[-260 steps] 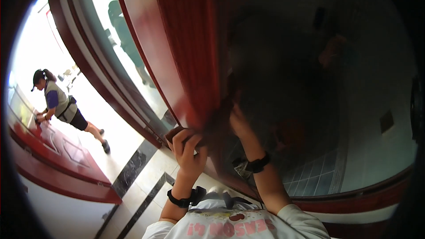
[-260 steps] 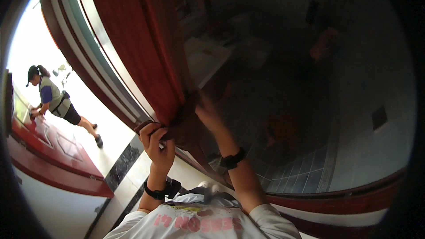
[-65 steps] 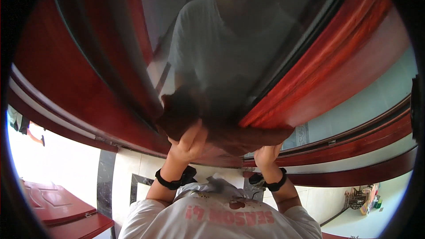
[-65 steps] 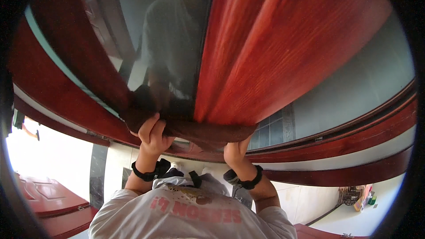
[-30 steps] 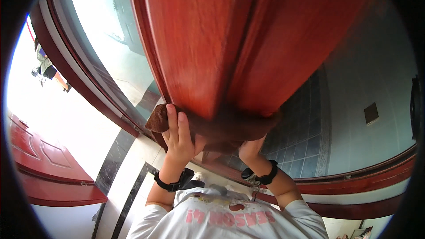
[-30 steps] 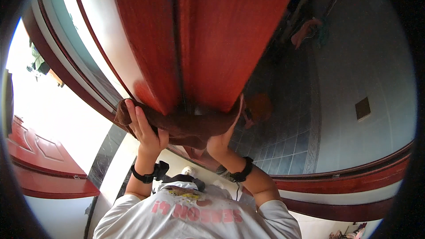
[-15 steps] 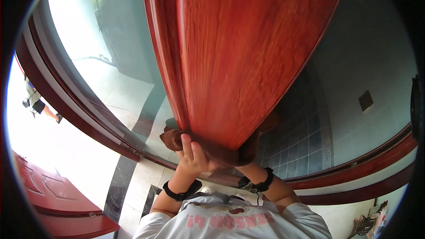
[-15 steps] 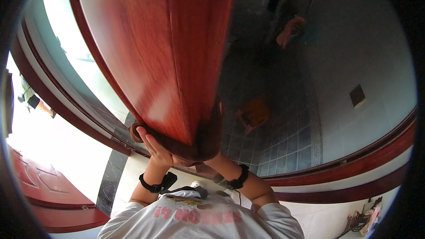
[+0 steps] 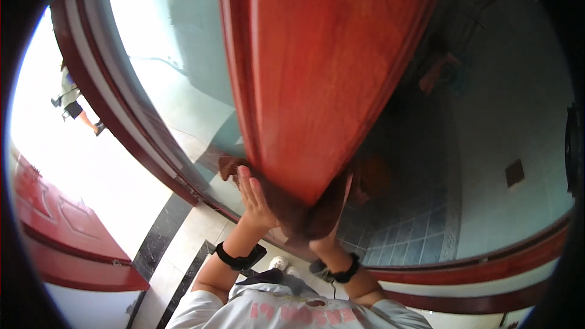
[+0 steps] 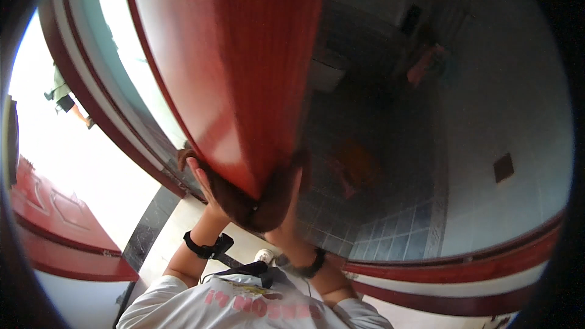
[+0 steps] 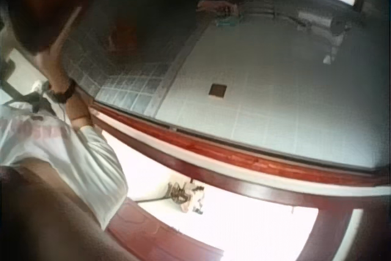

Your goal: The person wipes the surfaces of several wooden doors and a white wardrobe using a brown cloth.

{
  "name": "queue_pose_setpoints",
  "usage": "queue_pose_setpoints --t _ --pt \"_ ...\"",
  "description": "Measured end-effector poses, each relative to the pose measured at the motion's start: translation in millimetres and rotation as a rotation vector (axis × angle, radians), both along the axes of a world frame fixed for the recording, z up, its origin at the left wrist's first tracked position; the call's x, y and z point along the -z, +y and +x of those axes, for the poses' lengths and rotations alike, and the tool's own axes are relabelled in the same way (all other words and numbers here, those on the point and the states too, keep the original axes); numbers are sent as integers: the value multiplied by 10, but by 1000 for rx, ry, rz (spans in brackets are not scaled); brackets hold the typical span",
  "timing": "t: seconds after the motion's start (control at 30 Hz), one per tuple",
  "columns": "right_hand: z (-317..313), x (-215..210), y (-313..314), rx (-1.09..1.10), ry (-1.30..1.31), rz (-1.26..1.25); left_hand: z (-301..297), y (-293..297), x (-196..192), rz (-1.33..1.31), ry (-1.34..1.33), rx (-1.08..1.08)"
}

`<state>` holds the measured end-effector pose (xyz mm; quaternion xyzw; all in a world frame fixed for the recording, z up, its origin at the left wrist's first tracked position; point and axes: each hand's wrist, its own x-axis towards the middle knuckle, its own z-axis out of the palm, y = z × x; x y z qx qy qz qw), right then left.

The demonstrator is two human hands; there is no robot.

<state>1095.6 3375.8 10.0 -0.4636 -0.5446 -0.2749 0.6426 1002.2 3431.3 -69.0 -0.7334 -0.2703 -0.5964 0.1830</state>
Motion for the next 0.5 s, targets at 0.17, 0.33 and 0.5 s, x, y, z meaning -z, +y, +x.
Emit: queue_pose_setpoints --t 0.17,0.33,0.5 --pt "-117 1082 -551 -593 129 -369 -114 38 587 -595 -44 138" --pt "-237 754 -478 -198 -8 -329 -300 91 305 -261 80 15" --pt "-333 191 -356 93 -130 -396 -467 405 -744 -240 37 176"
